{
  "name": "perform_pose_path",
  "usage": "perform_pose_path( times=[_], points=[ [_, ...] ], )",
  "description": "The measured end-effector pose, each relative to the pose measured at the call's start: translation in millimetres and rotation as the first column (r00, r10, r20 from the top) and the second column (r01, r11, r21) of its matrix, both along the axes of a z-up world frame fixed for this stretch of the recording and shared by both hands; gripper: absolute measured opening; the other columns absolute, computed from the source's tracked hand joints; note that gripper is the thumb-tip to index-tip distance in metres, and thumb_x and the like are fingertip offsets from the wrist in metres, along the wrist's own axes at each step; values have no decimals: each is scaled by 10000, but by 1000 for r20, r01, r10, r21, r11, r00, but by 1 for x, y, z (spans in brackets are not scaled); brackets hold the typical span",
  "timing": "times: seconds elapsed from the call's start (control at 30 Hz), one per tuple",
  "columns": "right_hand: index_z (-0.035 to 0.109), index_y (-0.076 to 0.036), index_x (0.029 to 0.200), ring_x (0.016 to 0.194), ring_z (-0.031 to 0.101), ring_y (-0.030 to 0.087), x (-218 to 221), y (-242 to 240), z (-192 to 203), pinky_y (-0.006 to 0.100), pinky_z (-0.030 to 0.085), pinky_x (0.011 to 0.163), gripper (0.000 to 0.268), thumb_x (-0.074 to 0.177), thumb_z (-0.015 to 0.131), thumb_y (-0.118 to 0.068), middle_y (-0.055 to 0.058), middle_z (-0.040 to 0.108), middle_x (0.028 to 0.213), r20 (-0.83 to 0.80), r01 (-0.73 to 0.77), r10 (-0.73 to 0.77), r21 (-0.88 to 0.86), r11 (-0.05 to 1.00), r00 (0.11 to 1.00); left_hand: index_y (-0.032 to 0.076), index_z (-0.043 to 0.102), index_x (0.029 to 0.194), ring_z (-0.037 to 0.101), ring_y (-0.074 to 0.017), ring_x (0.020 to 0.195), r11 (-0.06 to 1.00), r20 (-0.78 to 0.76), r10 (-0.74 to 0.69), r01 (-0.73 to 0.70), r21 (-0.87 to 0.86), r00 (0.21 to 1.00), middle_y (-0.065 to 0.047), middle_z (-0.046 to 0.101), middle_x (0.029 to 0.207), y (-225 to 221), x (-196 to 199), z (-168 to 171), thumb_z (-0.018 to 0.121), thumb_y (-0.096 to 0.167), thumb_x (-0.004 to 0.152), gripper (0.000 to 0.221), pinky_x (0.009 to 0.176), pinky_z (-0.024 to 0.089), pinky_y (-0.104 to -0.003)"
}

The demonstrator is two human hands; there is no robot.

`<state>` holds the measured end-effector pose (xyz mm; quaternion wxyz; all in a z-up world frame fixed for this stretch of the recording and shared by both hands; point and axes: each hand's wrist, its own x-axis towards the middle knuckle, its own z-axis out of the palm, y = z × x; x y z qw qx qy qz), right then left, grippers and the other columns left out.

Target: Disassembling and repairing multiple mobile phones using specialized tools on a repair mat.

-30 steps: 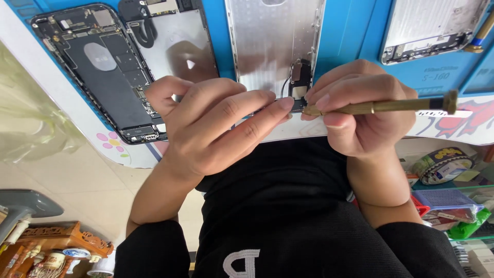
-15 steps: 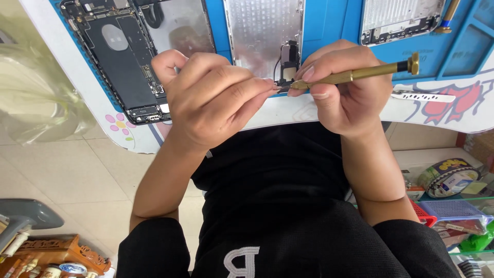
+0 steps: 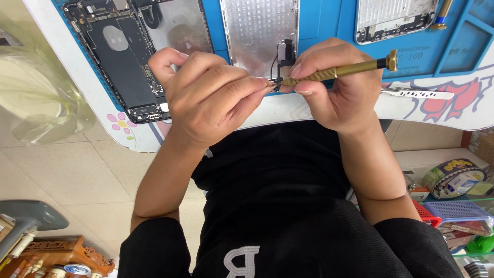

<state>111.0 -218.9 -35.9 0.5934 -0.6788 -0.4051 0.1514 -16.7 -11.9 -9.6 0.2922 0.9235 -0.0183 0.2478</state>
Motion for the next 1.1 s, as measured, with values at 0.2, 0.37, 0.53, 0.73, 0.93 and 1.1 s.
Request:
perform_pose_path(
  times=[0.2,0.37,0.53,0.73,0.93,1.1],
  points=[
    [617,-14,1099,891,704,186,0,2,2,253,563,771,270,1080,736,-255,104,706,976,38,-4,5,-26,1000,999,186,776,955,607,-127,872,1000,-4,4,-4,-16,1000,91,698,923,0,-1,-2,899,185,927,126,919,276,-416],
    [603,-9,1083,898,699,200,2,3,4,277,557,793,256,1080,730,-231,83,714,932,58,-6,7,-19,1000,998,176,784,956,586,-129,828,1000,21,-4,4,-16,1000,85,694,897,0,2,2,922,174,876,159,855,261,-406],
    [601,-15,1137,900,708,170,-1,1,2,242,557,792,250,1139,734,-226,106,712,995,15,-9,9,-14,1000,1000,182,788,964,569,-135,826,1000,9,1,0,-24,1000,84,696,904,2,1,2,949,188,894,176,866,265,-399],
    [582,-8,1114,858,698,166,0,2,3,243,546,772,256,1109,703,-233,84,713,944,2,9,-9,0,1000,1000,173,780,905,565,-129,784,999,33,-2,3,-34,999,77,686,858,1,4,6,945,190,836,180,824,268,-391],
    [590,-16,1139,889,709,162,-1,-1,0,237,556,789,250,1130,728,-224,91,715,936,-2,6,-6,-19,1000,1000,201,806,963,562,-124,813,1000,49,7,-6,-20,999,99,704,910,1,0,-2,940,183,880,159,845,263,-401],
    [585,-9,1113,882,702,174,0,2,3,249,552,779,248,1102,721,-217,85,718,948,38,4,-3,-23,1000,999,194,795,920,553,-124,772,1000,57,8,-9,16,998,93,693,867,1,7,8,927,185,831,159,807,262,-388]
  ],
)
